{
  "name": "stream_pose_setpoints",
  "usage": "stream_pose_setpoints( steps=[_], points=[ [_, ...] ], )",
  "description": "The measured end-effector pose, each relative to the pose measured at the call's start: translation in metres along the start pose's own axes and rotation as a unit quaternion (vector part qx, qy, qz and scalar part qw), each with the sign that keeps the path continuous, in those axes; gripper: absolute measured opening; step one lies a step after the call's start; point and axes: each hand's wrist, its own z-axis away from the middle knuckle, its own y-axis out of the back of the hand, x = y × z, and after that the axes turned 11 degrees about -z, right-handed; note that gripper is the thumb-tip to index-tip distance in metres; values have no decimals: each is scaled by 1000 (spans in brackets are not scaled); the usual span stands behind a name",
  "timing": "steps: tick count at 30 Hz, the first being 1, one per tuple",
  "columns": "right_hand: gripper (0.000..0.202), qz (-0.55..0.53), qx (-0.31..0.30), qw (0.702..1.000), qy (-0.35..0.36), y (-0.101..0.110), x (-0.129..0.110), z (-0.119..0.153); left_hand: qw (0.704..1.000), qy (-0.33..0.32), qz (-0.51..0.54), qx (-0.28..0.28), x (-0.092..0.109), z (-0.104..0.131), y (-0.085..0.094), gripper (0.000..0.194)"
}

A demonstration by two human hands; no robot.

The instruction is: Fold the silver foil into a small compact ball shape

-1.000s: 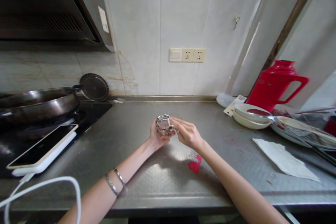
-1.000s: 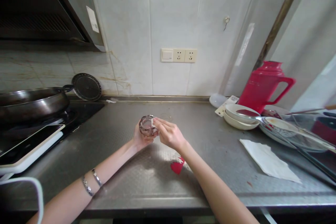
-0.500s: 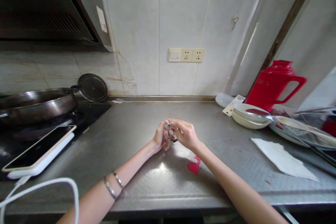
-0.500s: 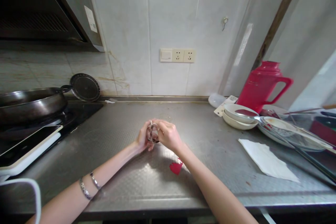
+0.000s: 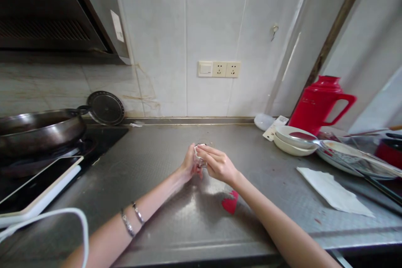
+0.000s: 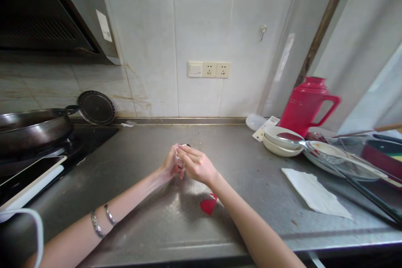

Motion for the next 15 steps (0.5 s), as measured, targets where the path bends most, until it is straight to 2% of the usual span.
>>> stream_pose_setpoints(
  steps=[3,9,15],
  points=[
    [39,-13,-11,1000,12,2,1,-1,999,7,14,44,3,-2,-4,51],
    [41,-24,-16,999,29,5,-1,-5,992,-2,107,66,14,1,-7,26],
    [44,-25,-18,999,27,7,-2,-4,982,-28,176,64,17,10,-10,30]
  ],
)
